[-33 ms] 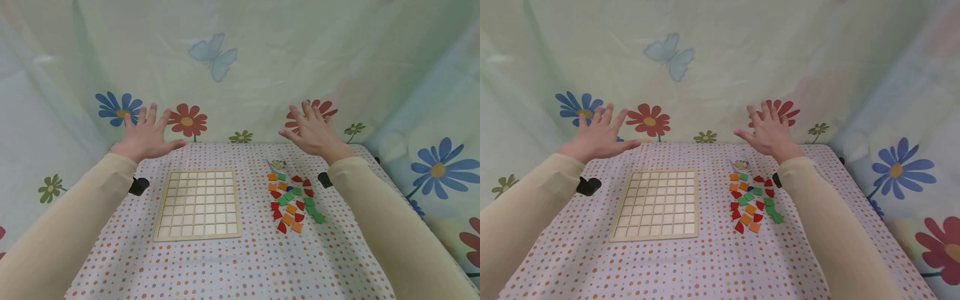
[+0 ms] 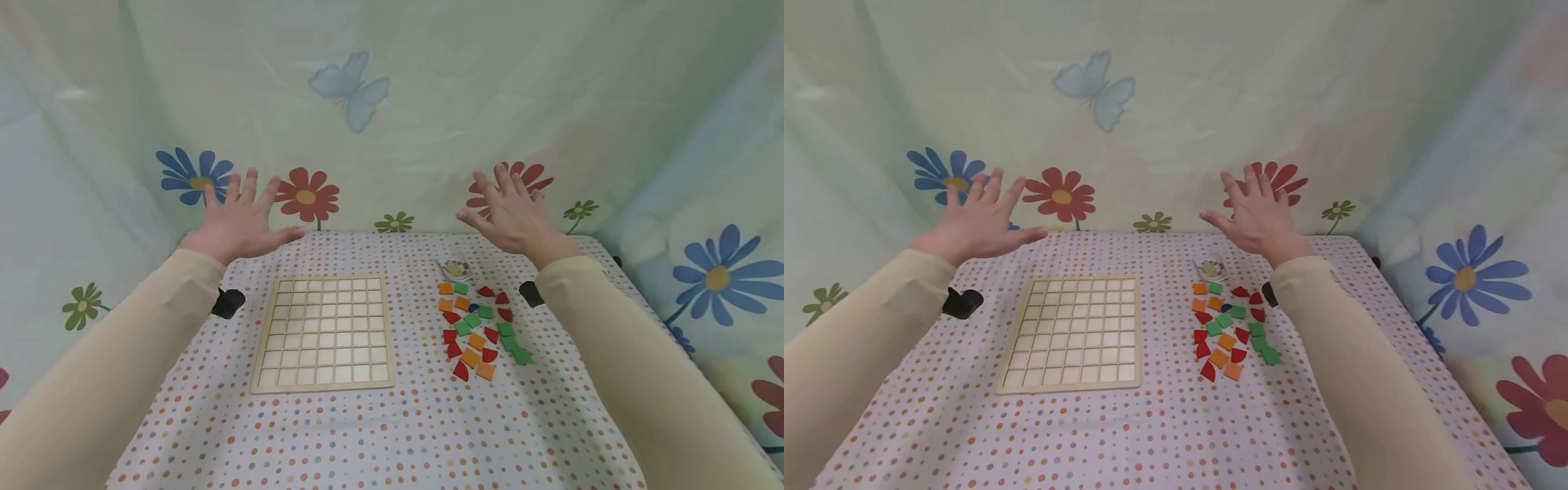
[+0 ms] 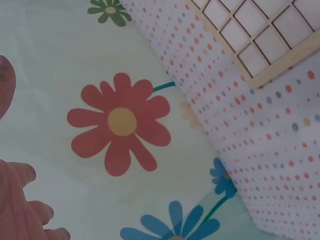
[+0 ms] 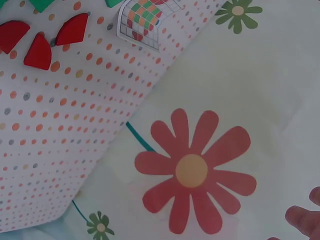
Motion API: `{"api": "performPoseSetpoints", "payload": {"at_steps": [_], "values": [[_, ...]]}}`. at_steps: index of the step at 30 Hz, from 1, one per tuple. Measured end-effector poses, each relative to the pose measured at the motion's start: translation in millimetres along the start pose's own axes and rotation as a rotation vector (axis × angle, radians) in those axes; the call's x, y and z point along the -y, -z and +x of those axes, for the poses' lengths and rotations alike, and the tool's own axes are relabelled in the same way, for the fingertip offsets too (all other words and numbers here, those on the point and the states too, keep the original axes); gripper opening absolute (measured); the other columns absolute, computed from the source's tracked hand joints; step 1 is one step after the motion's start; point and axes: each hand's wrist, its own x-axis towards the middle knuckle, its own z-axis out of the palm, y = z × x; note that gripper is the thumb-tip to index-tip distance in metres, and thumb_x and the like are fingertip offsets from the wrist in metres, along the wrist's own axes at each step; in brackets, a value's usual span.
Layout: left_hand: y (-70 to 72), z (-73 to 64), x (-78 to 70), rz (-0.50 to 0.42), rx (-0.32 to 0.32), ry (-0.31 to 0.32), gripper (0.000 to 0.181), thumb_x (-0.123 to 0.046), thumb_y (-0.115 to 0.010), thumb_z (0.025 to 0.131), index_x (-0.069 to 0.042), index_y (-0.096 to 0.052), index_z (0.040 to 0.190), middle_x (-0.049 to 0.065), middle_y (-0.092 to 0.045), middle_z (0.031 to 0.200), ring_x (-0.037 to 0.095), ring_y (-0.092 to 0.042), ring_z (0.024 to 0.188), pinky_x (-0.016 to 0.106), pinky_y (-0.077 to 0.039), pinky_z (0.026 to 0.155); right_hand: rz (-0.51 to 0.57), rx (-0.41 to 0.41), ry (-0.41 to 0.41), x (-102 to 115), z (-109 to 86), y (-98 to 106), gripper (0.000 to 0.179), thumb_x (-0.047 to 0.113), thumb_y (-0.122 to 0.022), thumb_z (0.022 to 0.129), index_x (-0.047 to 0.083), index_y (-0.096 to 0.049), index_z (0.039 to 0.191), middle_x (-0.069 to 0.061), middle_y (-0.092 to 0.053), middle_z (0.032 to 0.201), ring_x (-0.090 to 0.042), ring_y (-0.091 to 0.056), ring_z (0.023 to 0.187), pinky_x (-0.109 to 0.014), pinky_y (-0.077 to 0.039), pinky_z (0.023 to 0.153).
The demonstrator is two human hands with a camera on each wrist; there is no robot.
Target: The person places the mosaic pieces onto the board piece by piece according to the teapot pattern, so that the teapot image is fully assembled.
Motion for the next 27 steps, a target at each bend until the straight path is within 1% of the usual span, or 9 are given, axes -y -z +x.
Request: {"api": "performPoseSetpoints", "payload": {"at_steps": [6, 9, 12, 14, 17, 20, 22, 24, 27], "values": [[-4.8, -2.8, 0.8, -0.031, 0.063, 0.018, 0.100, -0.067, -0.045, 0.098, -0.009, 0.000, 0.165, 0.032, 0.010, 0.168, 0.057, 0.007, 0.154, 0.080, 0.002, 0.118, 0.008, 0.018, 0.019, 3.5, -1.4, -5.8, 0.086, 0.063, -0.039, 0.103, 0.017, -0.003, 0.166, -0.025, 0.006, 0.171, -0.052, -0.002, 0.156, -0.078, -0.008, 0.119], [-14.1, -5.7, 3.3, -0.061, 0.091, -0.005, 0.098, -0.061, -0.053, 0.098, -0.007, -0.006, 0.165, 0.033, 0.004, 0.168, 0.057, 0.002, 0.154, 0.080, -0.004, 0.118, 0.024, 0.021, 0.037, 2.5, -4.4, -8.3, 0.082, 0.059, -0.041, 0.104, 0.014, -0.008, 0.166, -0.025, -0.003, 0.171, -0.051, -0.008, 0.156, -0.076, -0.010, 0.120], [-34.4, -10.2, 8.4, -0.122, 0.135, -0.059, 0.095, -0.050, -0.063, 0.097, -0.003, -0.014, 0.164, 0.034, -0.003, 0.167, 0.057, -0.006, 0.154, 0.077, -0.012, 0.119, 0.056, 0.024, 0.046, -3.8, -11.3, -10.8, 0.078, 0.053, -0.043, 0.106, 0.009, -0.016, 0.164, -0.028, -0.018, 0.167, -0.053, -0.017, 0.152, -0.076, -0.015, 0.119], [-53.5, -14.1, 13.6, -0.169, 0.180, -0.080, 0.092, -0.041, -0.068, 0.097, -0.001, -0.019, 0.162, 0.035, -0.007, 0.167, 0.056, -0.011, 0.153, 0.073, -0.016, 0.121, 0.089, 0.032, 0.042, -10.6, -16.2, -14.1, 0.076, 0.052, -0.044, 0.107, 0.006, -0.020, 0.163, -0.030, -0.025, 0.164, -0.055, -0.021, 0.150, -0.075, -0.018, 0.119], [-84.9, -20.2, 21.7, -0.238, 0.256, -0.085, 0.091, -0.032, -0.073, 0.095, 0.001, -0.021, 0.161, 0.035, -0.011, 0.166, 0.053, -0.013, 0.154, 0.067, -0.020, 0.123, 0.150, 0.044, 0.020, -22.1, -22.4, -21.4, 0.074, 0.048, -0.043, 0.108, 0.001, -0.023, 0.161, -0.032, -0.029, 0.161, -0.056, -0.024, 0.148, -0.072, -0.022, 0.119], [-111.3, -26.8, 27.8, -0.272, 0.308, -0.101, 0.092, -0.027, -0.078, 0.092, 0.001, -0.024, 0.161, 0.035, -0.014, 0.166, 0.052, -0.016, 0.154, 0.065, -0.021, 0.124, 0.213, 0.051, -0.012, -32.5, -26.8, -30.2, 0.073, 0.047, -0.042, 0.108, -0.003, -0.026, 0.159, -0.033, -0.031, 0.161, -0.053, -0.026, 0.149, -0.071, -0.024, 0.119], [-124.3, -31.5, 30.1, -0.297, 0.334, -0.111, 0.094, -0.027, -0.081, 0.088, -0.001, -0.026, 0.161, 0.034, -0.014, 0.166, 0.053, -0.016, 0.154, 0.066, -0.022, 0.124, 0.243, 0.057, -0.030, -37.8, -28.8, -35.7, 0.071, 0.046, -0.042, 0.109, -0.004, -0.028, 0.158, -0.033, -0.031, 0.161, -0.053, -0.026, 0.149, -0.071, -0.024, 0.119], [-133.3, -35.3, 30.7, -0.329, 0.352, -0.120, 0.097, -0.027, -0.084, 0.085, -0.003, -0.028, 0.161, 0.033, -0.012, 0.167, 0.053, -0.013, 0.154, 0.066, -0.020, 0.124, 0.264, 0.065, -0.040, -42.4, -30.8, -41.0, 0.071, 0.046, -0.040, 0.109, -0.004, -0.029, 0.158, -0.033, -0.032, 0.160, -0.053, -0.028, 0.149, -0.070, -0.025, 0.119], [-140.5, -39.5, 28.9, -0.369, 0.371, -0.116, 0.102, -0.028, -0.086, 0.082, -0.006, -0.027, 0.162, 0.029, -0.009, 0.169, 0.053, -0.007, 0.155, 0.068, -0.017, 0.124, 0.282, 0.087, -0.056, -47.7, -34.4, -49.1, 0.072, 0.048, -0.039, 0.109, -0.005, -0.028, 0.158, -0.033, -0.032, 0.160, -0.053, -0.027, 0.149, -0.069, -0.025, 0.120]]}}
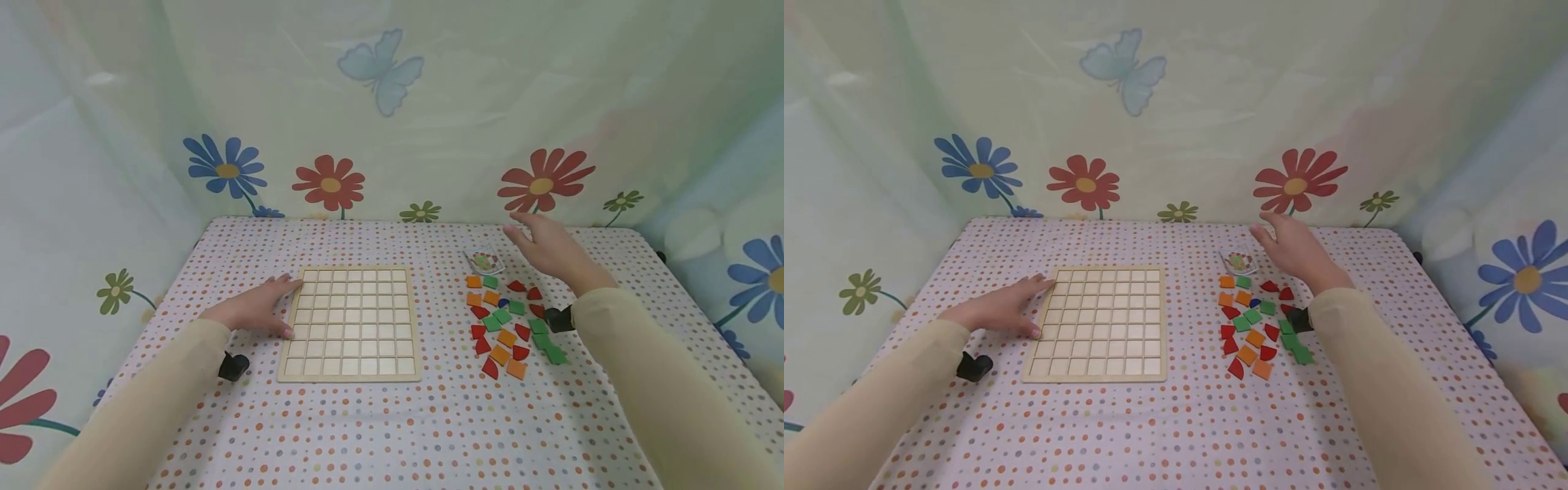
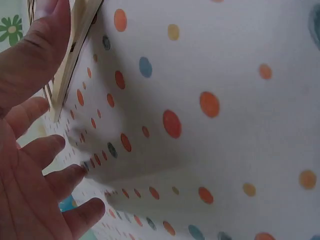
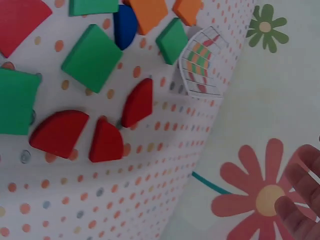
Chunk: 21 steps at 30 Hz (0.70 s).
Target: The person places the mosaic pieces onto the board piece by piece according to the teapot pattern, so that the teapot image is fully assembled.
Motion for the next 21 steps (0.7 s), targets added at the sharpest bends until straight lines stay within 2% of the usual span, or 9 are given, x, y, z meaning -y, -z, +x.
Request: {"api": "performPoseSetpoints", "payload": {"at_steps": [8, 13, 17, 21], "values": [[-4.0, 4.2, 3.2, -0.002, 0.020, 0.018, 0.108, -0.029, -0.086, 0.082, -0.007, -0.019, 0.164, 0.024, -0.005, 0.171, 0.052, 0.000, 0.156, 0.073, -0.013, 0.122, 0.012, 0.020, -0.034, -4.2, 3.3, -15.9, 0.075, 0.052, -0.037, 0.109, -0.005, -0.030, 0.157, -0.033, -0.033, 0.160, -0.052, -0.027, 0.149, -0.069, -0.025, 0.120], [-3.4, 6.1, 1.2, 0.027, 0.030, 0.016, 0.109, -0.030, -0.086, 0.082, -0.007, -0.018, 0.164, 0.025, -0.005, 0.171, 0.052, -0.001, 0.156, 0.074, -0.016, 0.120, 0.040, 0.037, -0.080, -9.3, 6.7, -23.7, 0.075, 0.054, -0.035, 0.109, -0.004, -0.031, 0.157, -0.032, -0.033, 0.160, -0.053, -0.027, 0.149, -0.070, -0.026, 0.119], [-4.1, 4.0, -0.1, 0.063, 0.030, 0.032, 0.111, -0.033, -0.087, 0.081, -0.007, -0.018, 0.164, 0.025, -0.007, 0.171, 0.053, -0.002, 0.155, 0.079, -0.020, 0.116, 0.070, 0.065, -0.118, -13.2, 17.2, -34.5, 0.066, 0.044, -0.044, 0.109, -0.005, -0.038, 0.154, -0.032, -0.039, 0.157, -0.051, -0.034, 0.145, -0.067, -0.033, 0.118], [-5.8, 2.3, -2.0, 0.058, 0.030, 0.028, 0.111, -0.032, -0.087, 0.080, -0.006, -0.018, 0.164, 0.025, -0.006, 0.170, 0.053, -0.002, 0.155, 0.079, -0.021, 0.115, 0.076, 0.065, -0.169, -15.7, 28.2, -42.4, 0.055, 0.031, -0.054, 0.107, -0.006, -0.047, 0.147, -0.031, -0.051, 0.145, -0.047, -0.048, 0.132, -0.060, -0.046, 0.111]]}}
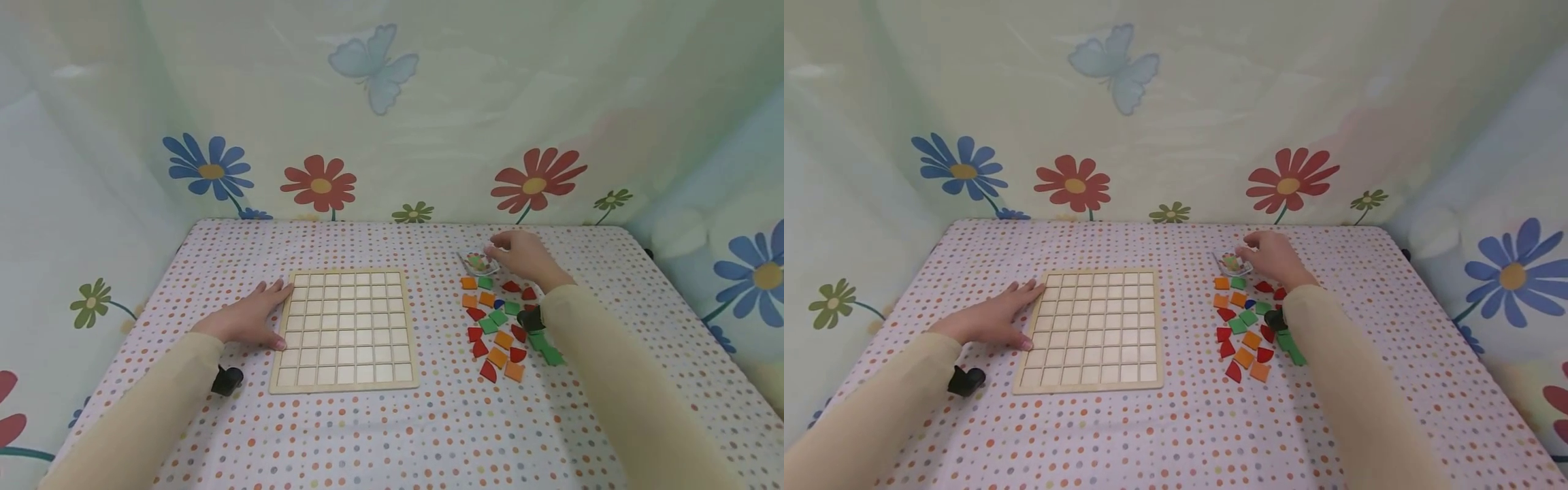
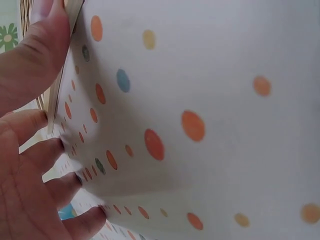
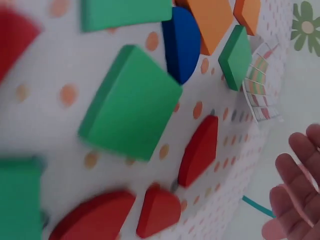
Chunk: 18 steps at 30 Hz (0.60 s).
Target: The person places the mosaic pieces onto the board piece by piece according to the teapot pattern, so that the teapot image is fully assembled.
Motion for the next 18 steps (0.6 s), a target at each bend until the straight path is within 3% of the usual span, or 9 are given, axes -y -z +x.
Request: {"api": "performPoseSetpoints", "payload": {"at_steps": [4, 10, 14, 18], "values": [[0.7, -1.3, 0.8, -0.011, -0.012, -0.013, 0.110, -0.030, -0.087, 0.081, -0.005, -0.018, 0.164, 0.026, -0.007, 0.170, 0.053, -0.002, 0.155, 0.075, -0.020, 0.119, -0.008, -0.032, -0.044, 1.4, 11.7, -6.5, 0.048, 0.023, -0.058, 0.105, -0.008, -0.053, 0.141, -0.030, -0.059, 0.132, -0.042, -0.057, 0.117, -0.054, -0.053, 0.102], [1.9, -1.2, -1.5, -0.007, -0.035, -0.022, 0.110, -0.029, -0.087, 0.080, -0.004, -0.020, 0.163, 0.026, -0.008, 0.170, 0.054, -0.003, 0.155, 0.071, -0.020, 0.121, -0.046, -0.037, -0.116, 1.7, 18.7, -6.5, 0.042, 0.019, -0.061, 0.102, -0.010, -0.059, 0.131, -0.030, -0.061, 0.125, -0.039, -0.057, 0.103, -0.048, -0.055, 0.092], [2.5, -3.0, -2.6, -0.011, -0.028, -0.016, 0.112, -0.030, -0.088, 0.078, -0.003, -0.020, 0.163, 0.027, -0.009, 0.169, 0.055, -0.003, 0.154, 0.072, -0.020, 0.120, -0.031, -0.013, -0.171, 1.4, 21.3, -7.7, 0.037, 0.021, -0.062, 0.101, -0.011, -0.066, 0.120, -0.025, -0.065, 0.110, -0.033, -0.054, 0.092, -0.038, -0.051, 0.078], [0.7, -3.0, -0.9, -0.021, -0.025, -0.013, 0.112, -0.030, -0.089, 0.077, -0.003, -0.021, 0.163, 0.028, -0.009, 0.169, 0.055, -0.003, 0.154, 0.073, -0.021, 0.120, 0.009, 0.002, -0.213, -1.4, 23.8, -12.3, 0.039, 0.024, -0.060, 0.102, -0.011, -0.067, 0.119, -0.023, -0.065, 0.107, -0.032, -0.053, 0.092, -0.035, -0.048, 0.077]]}}
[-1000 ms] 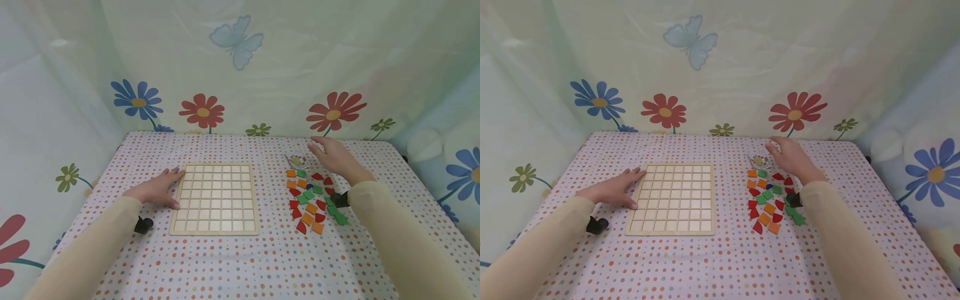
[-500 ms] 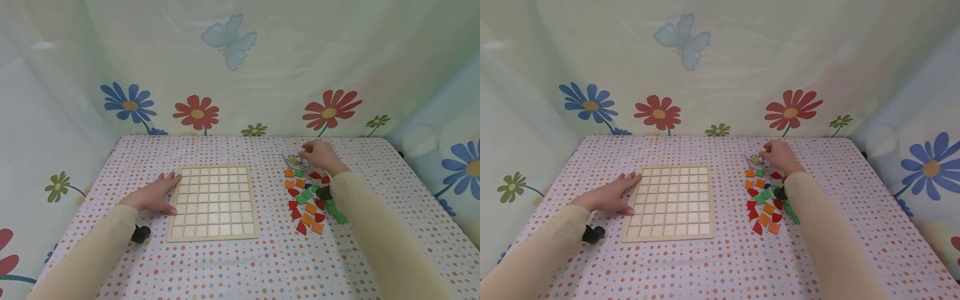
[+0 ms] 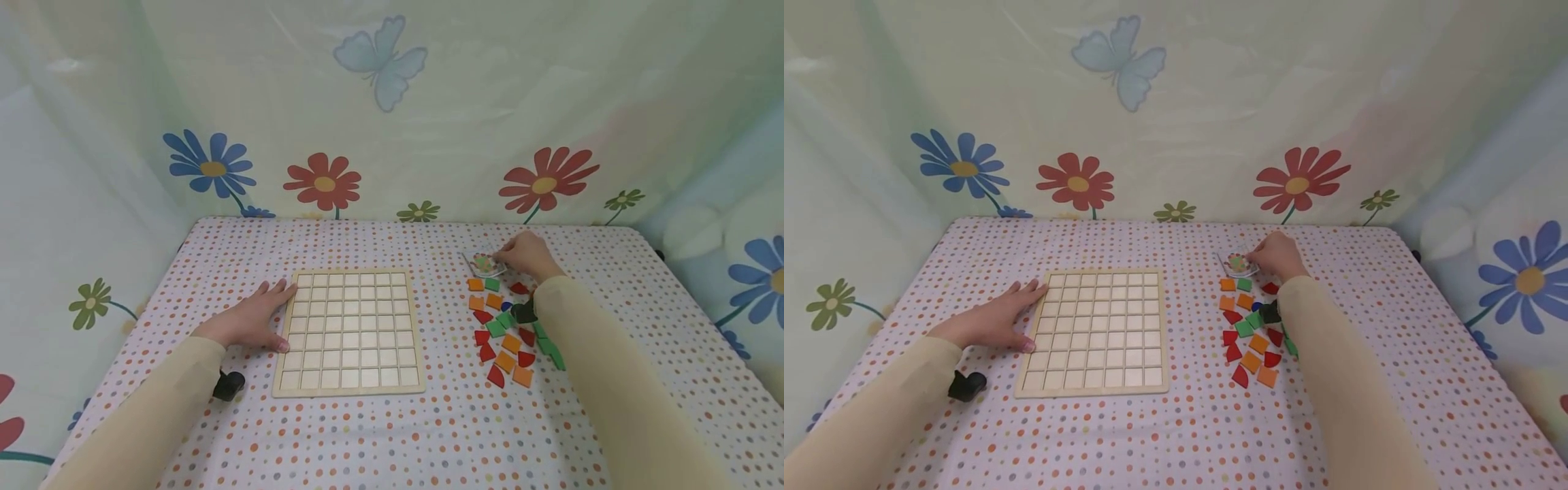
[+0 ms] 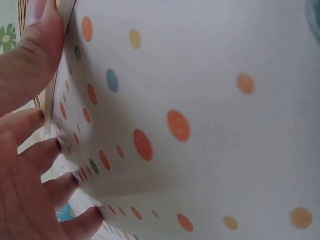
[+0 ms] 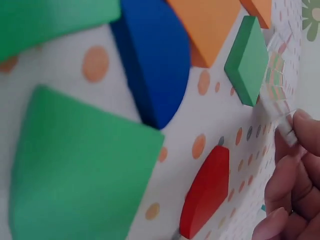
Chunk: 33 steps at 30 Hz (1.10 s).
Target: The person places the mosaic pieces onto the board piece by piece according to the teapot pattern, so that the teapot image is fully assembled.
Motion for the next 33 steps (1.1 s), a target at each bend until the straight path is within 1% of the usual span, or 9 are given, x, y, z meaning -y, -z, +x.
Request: {"api": "performPoseSetpoints", "payload": {"at_steps": [1, 2, 6, 9, 15, 20, 26, 29, 33], "values": [[-0.3, -0.1, -0.1, 0.000, 0.000, -0.001, 0.112, -0.030, -0.089, 0.077, -0.003, -0.021, 0.163, 0.028, -0.010, 0.169, 0.055, -0.003, 0.154, 0.073, -0.022, 0.120, 0.013, 0.002, -0.012, -0.9, -0.2, -0.7, 0.040, 0.025, -0.060, 0.102, -0.011, -0.066, 0.121, -0.023, -0.065, 0.110, -0.032, -0.053, 0.094, -0.035, -0.048, 0.078], [-0.4, -0.5, -0.2, 0.000, 0.000, -0.004, 0.112, -0.030, -0.089, 0.077, -0.003, -0.021, 0.163, 0.028, -0.010, 0.169, 0.055, -0.003, 0.154, 0.073, -0.022, 0.119, 0.028, -0.001, -0.030, -1.5, 0.1, -1.3, 0.041, 0.026, -0.061, 0.102, -0.009, -0.067, 0.122, -0.021, -0.065, 0.107, -0.031, -0.053, 0.094, -0.035, -0.050, 0.077], [0.3, -1.9, -1.4, 0.009, -0.001, -0.009, 0.110, -0.031, -0.088, 0.079, -0.003, -0.022, 0.163, 0.028, -0.010, 0.169, 0.055, -0.004, 0.155, 0.073, -0.021, 0.119, 0.069, 0.008, -0.036, -0.7, -2.2, -2.5, 0.042, 0.028, -0.061, 0.102, -0.008, -0.067, 0.123, -0.018, -0.065, 0.105, -0.030, -0.052, 0.095, -0.032, -0.047, 0.076], [1.8, -3.2, -2.3, 0.016, 0.001, -0.004, 0.110, -0.030, -0.087, 0.080, -0.003, -0.021, 0.163, 0.028, -0.009, 0.169, 0.054, -0.004, 0.155, 0.074, -0.020, 0.119, 0.089, 0.036, 0.006, 5.9, -6.4, -3.8, 0.043, 0.028, -0.062, 0.101, -0.008, -0.067, 0.124, -0.019, -0.066, 0.107, -0.029, -0.053, 0.093, -0.031, -0.046, 0.076], [1.5, -3.2, -0.8, 0.015, -0.002, 0.006, 0.109, -0.029, -0.087, 0.080, -0.004, -0.021, 0.163, 0.027, -0.009, 0.170, 0.054, -0.003, 0.155, 0.073, -0.019, 0.120, 0.094, 0.114, 0.097, 26.2, -17.8, -13.8, 0.041, 0.030, -0.067, 0.099, -0.005, -0.072, 0.120, -0.016, -0.074, 0.103, -0.025, -0.059, 0.087, -0.030, -0.048, 0.074], [-0.6, -2.0, 1.2, 0.010, -0.002, 0.002, 0.110, -0.030, -0.087, 0.080, -0.004, -0.021, 0.163, 0.027, -0.009, 0.169, 0.054, -0.003, 0.155, 0.074, -0.019, 0.120, 0.112, 0.167, 0.130, 43.3, -24.3, -26.6, 0.036, 0.028, -0.071, 0.096, -0.004, -0.075, 0.114, -0.011, -0.075, 0.097, -0.019, -0.055, 0.077, -0.026, -0.046, 0.067], [-1.9, -0.8, 2.3, 0.004, -0.001, 0.009, 0.110, -0.031, -0.087, 0.080, -0.005, -0.020, 0.163, 0.026, -0.008, 0.170, 0.053, -0.002, 0.155, 0.074, -0.018, 0.120, 0.133, 0.223, 0.147, 56.6, -29.0, -32.2, 0.030, 0.024, -0.074, 0.095, -0.003, -0.075, 0.107, -0.002, -0.065, 0.076, -0.012, -0.049, 0.062, -0.023, -0.042, 0.058], [-2.1, -1.1, 1.8, 0.001, -0.001, 0.009, 0.110, -0.031, -0.087, 0.079, -0.006, -0.020, 0.163, 0.026, -0.008, 0.170, 0.053, -0.002, 0.155, 0.074, -0.018, 0.120, 0.121, 0.230, 0.151, 59.1, -31.8, -31.8, 0.029, 0.023, -0.074, 0.094, -0.003, -0.075, 0.106, 0.000, -0.060, 0.072, -0.012, -0.047, 0.061, -0.023, -0.041, 0.057], [-2.0, -3.3, 1.4, -0.013, -0.001, 0.009, 0.110, -0.030, -0.088, 0.079, -0.006, -0.021, 0.163, 0.025, -0.008, 0.170, 0.053, -0.002, 0.155, 0.074, -0.016, 0.120, 0.111, 0.236, 0.149, 59.6, -33.9, -32.6, 0.029, 0.024, -0.074, 0.094, -0.003, -0.075, 0.106, 0.000, -0.062, 0.073, -0.012, -0.049, 0.064, -0.022, -0.042, 0.058]]}}
